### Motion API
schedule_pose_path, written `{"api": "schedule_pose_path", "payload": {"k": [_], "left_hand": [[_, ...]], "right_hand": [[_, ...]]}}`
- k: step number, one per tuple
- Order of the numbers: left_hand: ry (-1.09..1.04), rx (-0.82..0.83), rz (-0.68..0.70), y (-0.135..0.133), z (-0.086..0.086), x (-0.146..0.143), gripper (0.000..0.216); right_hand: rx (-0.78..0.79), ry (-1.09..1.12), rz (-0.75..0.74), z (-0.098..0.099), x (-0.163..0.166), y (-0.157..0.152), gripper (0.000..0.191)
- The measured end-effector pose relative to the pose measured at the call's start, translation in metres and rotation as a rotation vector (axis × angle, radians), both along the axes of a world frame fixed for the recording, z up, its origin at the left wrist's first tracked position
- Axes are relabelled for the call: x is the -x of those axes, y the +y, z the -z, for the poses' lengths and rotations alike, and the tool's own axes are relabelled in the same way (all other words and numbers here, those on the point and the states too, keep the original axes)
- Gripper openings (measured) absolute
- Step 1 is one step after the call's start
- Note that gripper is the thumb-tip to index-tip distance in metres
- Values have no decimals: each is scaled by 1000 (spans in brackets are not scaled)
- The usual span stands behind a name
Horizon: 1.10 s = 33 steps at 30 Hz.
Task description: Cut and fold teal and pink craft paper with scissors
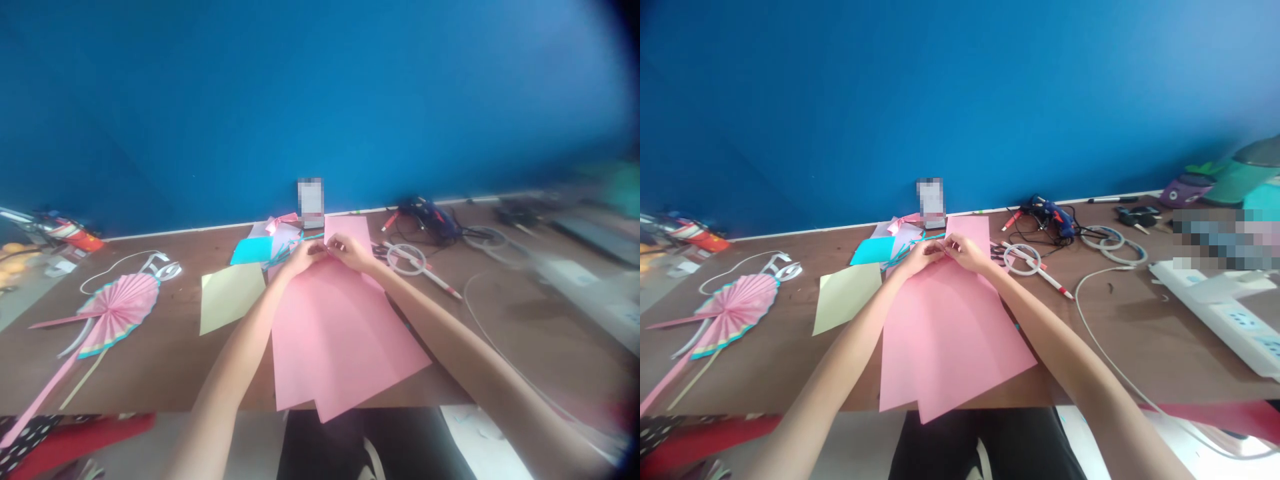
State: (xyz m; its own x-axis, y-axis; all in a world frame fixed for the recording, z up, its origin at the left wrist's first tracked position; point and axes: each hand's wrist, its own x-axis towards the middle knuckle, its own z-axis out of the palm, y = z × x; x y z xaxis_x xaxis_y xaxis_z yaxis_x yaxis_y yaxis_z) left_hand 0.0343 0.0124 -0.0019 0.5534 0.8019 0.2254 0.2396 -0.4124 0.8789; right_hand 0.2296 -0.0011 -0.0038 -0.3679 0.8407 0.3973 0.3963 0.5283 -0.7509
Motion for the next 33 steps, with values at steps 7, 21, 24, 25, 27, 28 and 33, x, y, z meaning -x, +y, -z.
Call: {"api": "schedule_pose_path", "payload": {"k": [7,21,24,25,27,28,33], "left_hand": [[20,-15,-43,-1,0,-1,32],[28,7,-10,-4,-6,-3,35],[36,6,-19,-4,-7,-2,36],[34,8,-21,-4,-7,-2,36],[28,8,-20,-4,-7,-2,36],[26,5,-20,-4,-7,-2,35],[33,-7,-16,-4,-6,-2,33]], "right_hand": [[-19,-80,-31,-9,-4,-5,13],[-68,-193,-26,-3,3,-7,11],[-86,-204,-24,-1,1,-5,11],[-90,-202,-17,-1,0,-5,12],[-87,-184,6,-1,-1,-5,13],[-81,-169,13,-1,-2,-5,12],[-39,-126,-16,-3,-3,-6,11]]}}
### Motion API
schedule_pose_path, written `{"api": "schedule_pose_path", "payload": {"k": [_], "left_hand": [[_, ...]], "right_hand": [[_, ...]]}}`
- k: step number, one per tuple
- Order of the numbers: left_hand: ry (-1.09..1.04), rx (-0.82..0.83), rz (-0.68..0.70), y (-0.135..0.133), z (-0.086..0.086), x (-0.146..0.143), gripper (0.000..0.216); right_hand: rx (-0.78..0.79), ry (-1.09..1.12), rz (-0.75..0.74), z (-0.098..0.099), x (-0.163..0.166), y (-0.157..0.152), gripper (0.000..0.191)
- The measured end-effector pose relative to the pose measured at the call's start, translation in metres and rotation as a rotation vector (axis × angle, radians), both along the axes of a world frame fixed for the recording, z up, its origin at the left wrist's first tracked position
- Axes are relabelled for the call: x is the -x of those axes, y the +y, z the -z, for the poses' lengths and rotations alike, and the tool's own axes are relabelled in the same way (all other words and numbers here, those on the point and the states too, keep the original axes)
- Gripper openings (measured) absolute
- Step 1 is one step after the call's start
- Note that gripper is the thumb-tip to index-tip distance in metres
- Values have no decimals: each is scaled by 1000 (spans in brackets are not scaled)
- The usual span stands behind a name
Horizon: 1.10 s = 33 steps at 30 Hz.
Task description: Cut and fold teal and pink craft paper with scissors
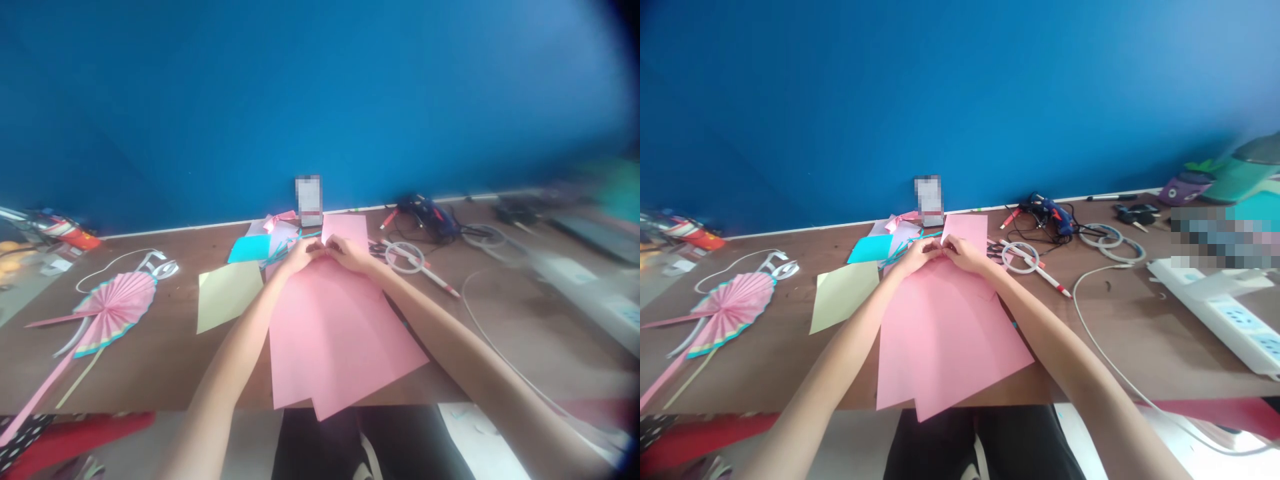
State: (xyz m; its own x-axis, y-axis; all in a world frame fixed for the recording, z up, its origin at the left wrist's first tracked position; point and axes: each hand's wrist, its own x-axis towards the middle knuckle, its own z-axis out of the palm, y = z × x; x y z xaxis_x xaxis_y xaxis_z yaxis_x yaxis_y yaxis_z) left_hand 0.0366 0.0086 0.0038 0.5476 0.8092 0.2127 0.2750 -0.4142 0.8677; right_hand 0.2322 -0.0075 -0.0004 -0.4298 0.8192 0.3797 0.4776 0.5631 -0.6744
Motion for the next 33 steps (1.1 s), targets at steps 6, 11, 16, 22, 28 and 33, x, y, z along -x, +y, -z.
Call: {"api": "schedule_pose_path", "payload": {"k": [6,11,16,22,28,33], "left_hand": [[7,1,6,0,0,-1,34],[20,1,6,-1,-2,-1,32],[23,-15,31,0,-1,-1,30],[32,-20,15,1,0,-1,32],[33,-20,12,-1,-3,-2,31],[21,-23,32,0,-2,-1,30]], "right_hand": [[-19,-25,-16,1,2,-1,7],[-79,-59,1,2,6,-3,5],[-98,-81,4,3,7,-2,4],[-124,-76,4,7,7,-1,3],[-124,-76,-1,6,7,-2,2],[-91,-58,-12,4,3,-1,3]]}}
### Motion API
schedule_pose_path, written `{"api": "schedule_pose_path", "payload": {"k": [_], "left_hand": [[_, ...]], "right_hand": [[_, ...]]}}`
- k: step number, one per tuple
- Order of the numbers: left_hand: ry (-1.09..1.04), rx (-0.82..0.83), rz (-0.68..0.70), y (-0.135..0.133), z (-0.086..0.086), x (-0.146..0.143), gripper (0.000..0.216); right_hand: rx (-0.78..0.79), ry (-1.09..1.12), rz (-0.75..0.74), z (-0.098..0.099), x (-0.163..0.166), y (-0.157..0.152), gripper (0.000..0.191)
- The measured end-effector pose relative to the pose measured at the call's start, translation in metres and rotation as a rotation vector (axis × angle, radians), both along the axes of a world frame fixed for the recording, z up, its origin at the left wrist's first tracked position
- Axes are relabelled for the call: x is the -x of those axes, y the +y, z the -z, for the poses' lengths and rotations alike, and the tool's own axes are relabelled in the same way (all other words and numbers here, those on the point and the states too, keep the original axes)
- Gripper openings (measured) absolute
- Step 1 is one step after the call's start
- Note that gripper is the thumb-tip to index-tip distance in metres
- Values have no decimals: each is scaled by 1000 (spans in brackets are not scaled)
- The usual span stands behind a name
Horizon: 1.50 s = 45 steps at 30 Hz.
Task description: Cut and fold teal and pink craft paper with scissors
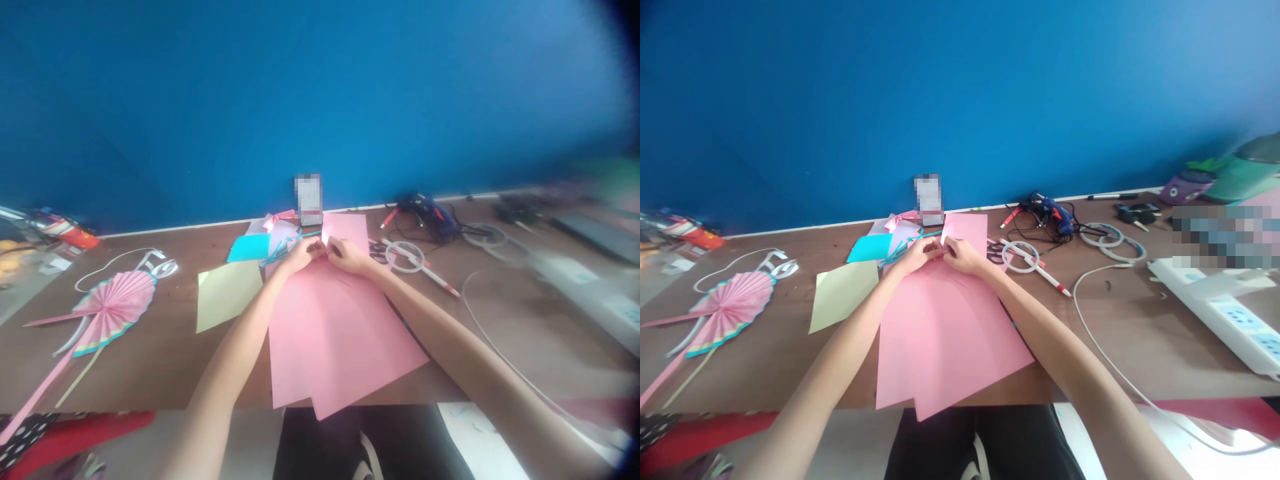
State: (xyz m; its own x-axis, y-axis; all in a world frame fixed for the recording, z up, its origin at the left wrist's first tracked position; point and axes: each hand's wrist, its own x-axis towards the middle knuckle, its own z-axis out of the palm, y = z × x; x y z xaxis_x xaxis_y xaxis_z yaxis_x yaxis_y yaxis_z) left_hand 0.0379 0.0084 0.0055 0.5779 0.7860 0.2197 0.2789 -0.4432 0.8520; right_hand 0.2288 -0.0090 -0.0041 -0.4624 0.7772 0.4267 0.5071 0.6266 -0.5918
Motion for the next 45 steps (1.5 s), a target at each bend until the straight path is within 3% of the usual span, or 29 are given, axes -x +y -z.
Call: {"api": "schedule_pose_path", "payload": {"k": [6,11,22,32,34,41,45], "left_hand": [[-36,-10,-33,5,7,2,28],[-21,-13,-47,7,9,4,26],[-2,-13,-65,1,-2,3,27],[-61,80,-64,6,7,3,26],[-97,119,-54,6,8,3,27],[-117,171,-214,7,12,4,39],[-142,225,-236,9,16,2,33]], "right_hand": [[71,86,-31,-3,-5,1,14],[92,81,-57,-5,-6,1,13],[10,-22,-30,-1,-1,0,9],[9,9,27,-8,-4,0,15],[-3,-3,97,-11,-8,4,17],[87,115,647,-15,-44,24,26],[272,20,761,-15,-63,29,32]]}}
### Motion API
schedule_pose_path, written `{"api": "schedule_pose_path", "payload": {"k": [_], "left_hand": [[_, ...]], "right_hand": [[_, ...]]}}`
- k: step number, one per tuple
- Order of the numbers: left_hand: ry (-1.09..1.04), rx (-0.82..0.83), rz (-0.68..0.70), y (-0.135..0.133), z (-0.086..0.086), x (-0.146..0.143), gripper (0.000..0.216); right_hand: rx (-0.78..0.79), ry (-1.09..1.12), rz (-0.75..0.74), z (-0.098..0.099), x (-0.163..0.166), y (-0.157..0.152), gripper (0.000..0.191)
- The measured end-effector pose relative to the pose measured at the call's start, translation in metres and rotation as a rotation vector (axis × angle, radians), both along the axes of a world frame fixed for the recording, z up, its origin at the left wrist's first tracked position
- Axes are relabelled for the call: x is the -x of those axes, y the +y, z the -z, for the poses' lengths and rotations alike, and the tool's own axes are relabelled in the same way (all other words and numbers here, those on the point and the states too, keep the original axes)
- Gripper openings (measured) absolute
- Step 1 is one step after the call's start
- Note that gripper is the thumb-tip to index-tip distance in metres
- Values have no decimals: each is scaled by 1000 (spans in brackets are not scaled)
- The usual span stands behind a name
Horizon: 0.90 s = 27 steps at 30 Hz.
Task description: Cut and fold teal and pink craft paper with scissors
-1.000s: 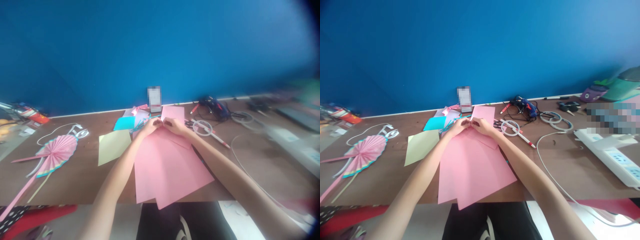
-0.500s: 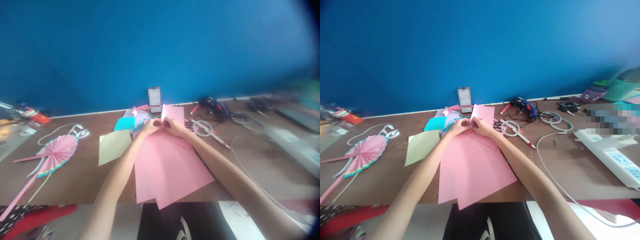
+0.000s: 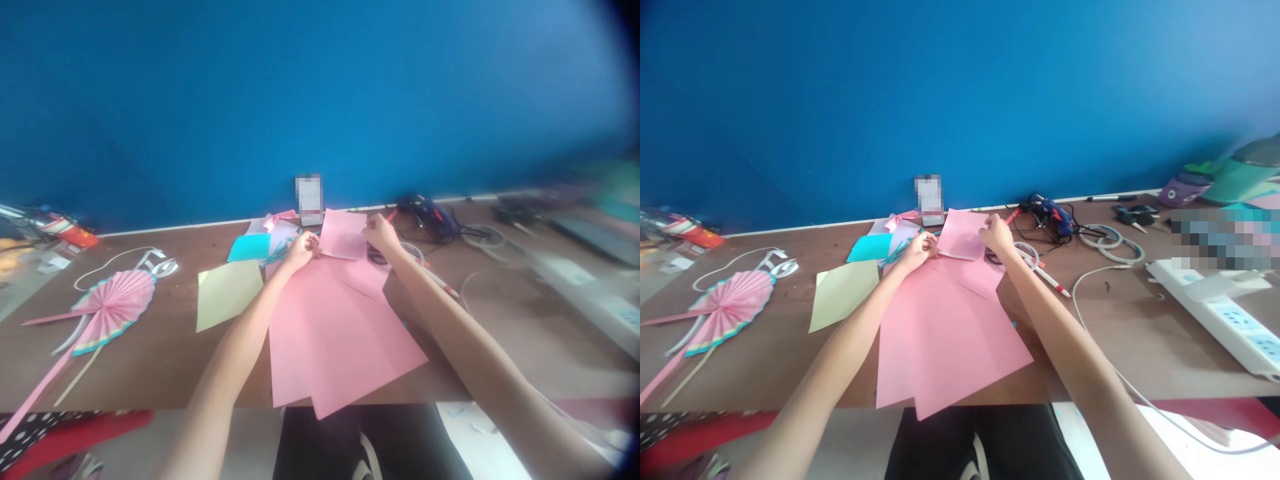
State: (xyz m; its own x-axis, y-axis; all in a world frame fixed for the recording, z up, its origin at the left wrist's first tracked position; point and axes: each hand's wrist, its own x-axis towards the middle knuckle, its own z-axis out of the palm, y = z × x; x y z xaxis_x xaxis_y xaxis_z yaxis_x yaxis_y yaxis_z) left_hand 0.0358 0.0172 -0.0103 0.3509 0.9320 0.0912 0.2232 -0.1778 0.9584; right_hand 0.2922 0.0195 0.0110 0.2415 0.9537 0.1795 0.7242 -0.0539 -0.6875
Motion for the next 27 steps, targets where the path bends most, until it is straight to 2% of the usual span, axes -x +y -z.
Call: {"api": "schedule_pose_path", "payload": {"k": [3,9,15,17,22,27], "left_hand": [[-11,6,-4,1,1,0,31],[38,33,34,3,-1,4,37],[81,-38,89,5,-3,8,41],[88,-53,91,5,-3,8,44],[120,-58,56,6,-2,7,44],[93,-48,-19,8,1,4,39]], "right_hand": [[132,-84,-13,-5,-6,0,38],[241,-215,-96,-14,-7,-5,40],[247,-233,-192,-16,-4,-9,46],[272,-220,-302,-22,-3,-12,41],[460,-211,-723,-42,2,-26,24],[528,-222,-874,-45,2,-27,16]]}}
